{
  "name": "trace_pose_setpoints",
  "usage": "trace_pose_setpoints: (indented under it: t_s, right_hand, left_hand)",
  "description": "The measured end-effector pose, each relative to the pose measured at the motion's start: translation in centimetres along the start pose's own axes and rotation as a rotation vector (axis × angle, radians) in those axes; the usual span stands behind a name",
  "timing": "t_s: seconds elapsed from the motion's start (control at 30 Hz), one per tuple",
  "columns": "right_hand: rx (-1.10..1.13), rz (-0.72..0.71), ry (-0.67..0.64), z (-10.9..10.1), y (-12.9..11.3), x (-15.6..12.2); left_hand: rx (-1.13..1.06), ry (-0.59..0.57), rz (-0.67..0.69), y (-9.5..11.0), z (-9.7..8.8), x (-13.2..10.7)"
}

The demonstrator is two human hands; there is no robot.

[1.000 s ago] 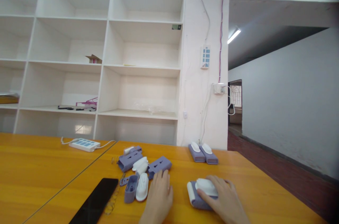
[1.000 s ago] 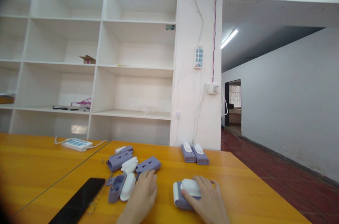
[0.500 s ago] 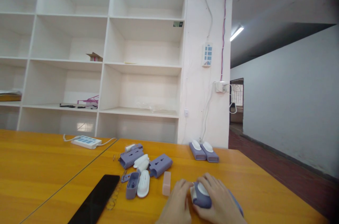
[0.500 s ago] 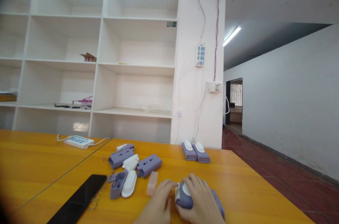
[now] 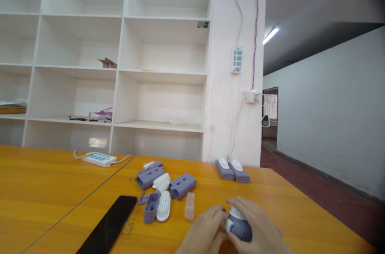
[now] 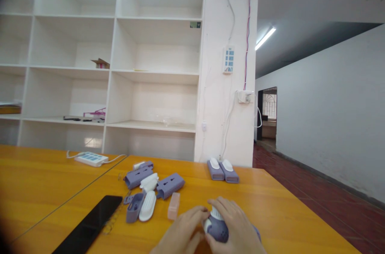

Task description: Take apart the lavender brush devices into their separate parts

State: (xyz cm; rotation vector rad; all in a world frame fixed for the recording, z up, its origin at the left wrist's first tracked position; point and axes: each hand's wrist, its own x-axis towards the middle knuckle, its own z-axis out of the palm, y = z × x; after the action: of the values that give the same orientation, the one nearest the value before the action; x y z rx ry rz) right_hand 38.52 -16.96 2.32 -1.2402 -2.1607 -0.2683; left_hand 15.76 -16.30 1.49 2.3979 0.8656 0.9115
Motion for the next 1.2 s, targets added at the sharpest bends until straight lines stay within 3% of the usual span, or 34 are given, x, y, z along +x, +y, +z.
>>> trace_pose_setpoints:
  t_s: [0.1, 0.23, 0.47, 0.67, 1.2]
  right_hand:
    - [0.029, -0.023, 0.022, -0.7, -0.6, 0.6]
    - [0.044, 0.057, 0.055, -0.5, -1.6, 1.1]
    - [0.09, 0.09, -0.014, -0.4, -3.2, 1.9]
    - [0.192, 0.131, -0.016, -0.4, -2.9, 2.3]
    - [0.273, 0.105, 0.068, 1.1, -3.3, 3.0]
  left_hand:
    - [0.004, 0.053, -0.109, 0.3, 0.8, 0.2]
    - [-0.022, 0.141, -0.201, 0.3, 1.8, 0.2]
    - [-0.008, 0.137, -0.156, -0.6, 1.9, -0.1]
    - [-0.023, 0.184, -0.162, 0.5, 1.5, -0.4]
    - [-0.119, 0.242, -0.064, -0.5, 2.5, 0.8]
